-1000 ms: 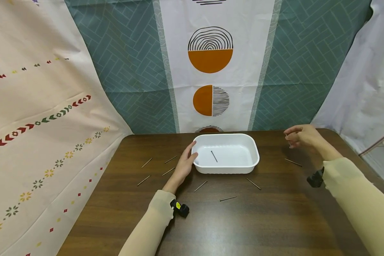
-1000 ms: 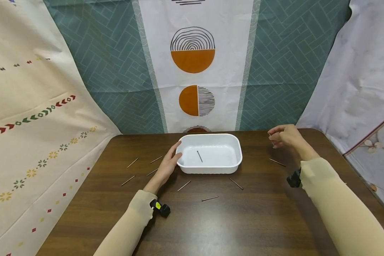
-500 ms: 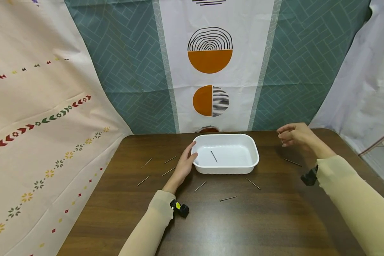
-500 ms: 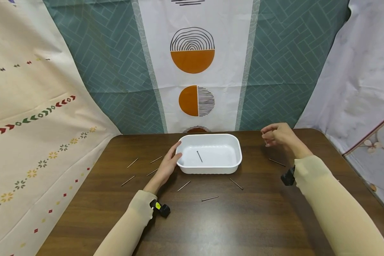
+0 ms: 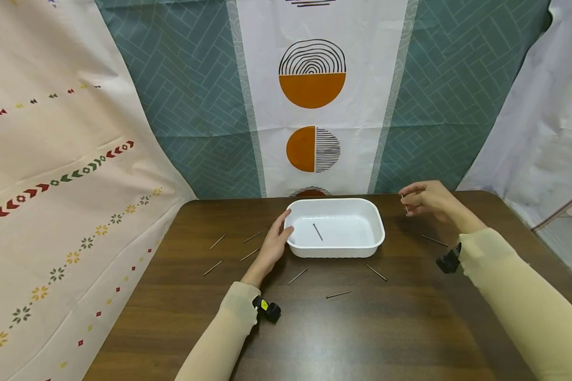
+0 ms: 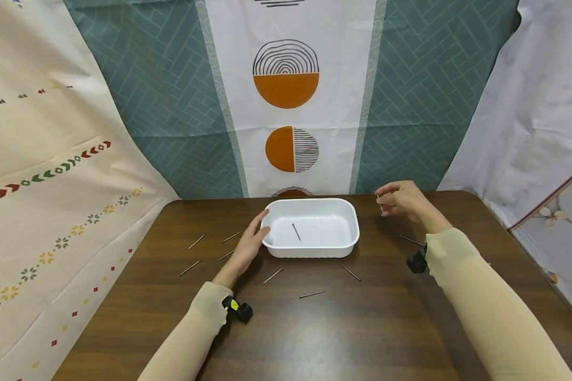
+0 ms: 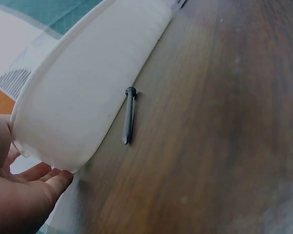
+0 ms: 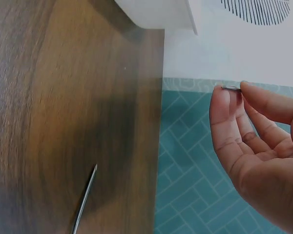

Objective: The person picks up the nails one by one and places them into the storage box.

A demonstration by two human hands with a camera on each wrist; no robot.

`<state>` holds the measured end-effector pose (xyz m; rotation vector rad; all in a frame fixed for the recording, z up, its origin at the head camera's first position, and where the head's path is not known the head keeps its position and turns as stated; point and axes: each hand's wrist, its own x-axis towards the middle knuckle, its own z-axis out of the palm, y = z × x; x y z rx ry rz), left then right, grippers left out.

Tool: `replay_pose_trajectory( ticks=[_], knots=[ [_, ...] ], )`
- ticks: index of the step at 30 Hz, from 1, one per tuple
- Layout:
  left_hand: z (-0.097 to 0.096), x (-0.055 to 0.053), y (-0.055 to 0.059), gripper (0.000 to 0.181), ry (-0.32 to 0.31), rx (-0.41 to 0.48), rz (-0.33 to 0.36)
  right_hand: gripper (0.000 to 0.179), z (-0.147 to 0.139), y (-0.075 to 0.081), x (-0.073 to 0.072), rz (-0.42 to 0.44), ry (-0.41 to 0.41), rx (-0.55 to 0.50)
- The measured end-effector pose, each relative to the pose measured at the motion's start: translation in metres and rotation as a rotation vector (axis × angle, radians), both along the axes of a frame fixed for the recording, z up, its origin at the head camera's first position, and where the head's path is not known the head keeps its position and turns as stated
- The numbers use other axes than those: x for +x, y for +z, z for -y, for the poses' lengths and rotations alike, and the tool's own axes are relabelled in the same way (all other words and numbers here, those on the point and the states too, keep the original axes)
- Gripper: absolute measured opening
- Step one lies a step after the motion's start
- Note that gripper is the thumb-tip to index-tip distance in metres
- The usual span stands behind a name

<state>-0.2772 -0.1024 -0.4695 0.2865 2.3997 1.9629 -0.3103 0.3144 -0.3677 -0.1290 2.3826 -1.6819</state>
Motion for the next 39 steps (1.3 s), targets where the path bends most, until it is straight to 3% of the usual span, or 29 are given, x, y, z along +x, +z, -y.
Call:
replay_pose_trajectory(
  ticks=[22, 39],
  knots=[
    [0.0, 0.001, 0.002, 0.055, -0.014, 0.0, -0.017, 0.046, 0.047, 0.003, -0.005, 0.028, 0.049, -0.014],
    [0.001, 0.002, 0.002, 0.055, -0.018, 0.001, -0.025, 0.043, 0.081, -0.002, -0.011, 0.047, 0.069, -0.041]
  ],
)
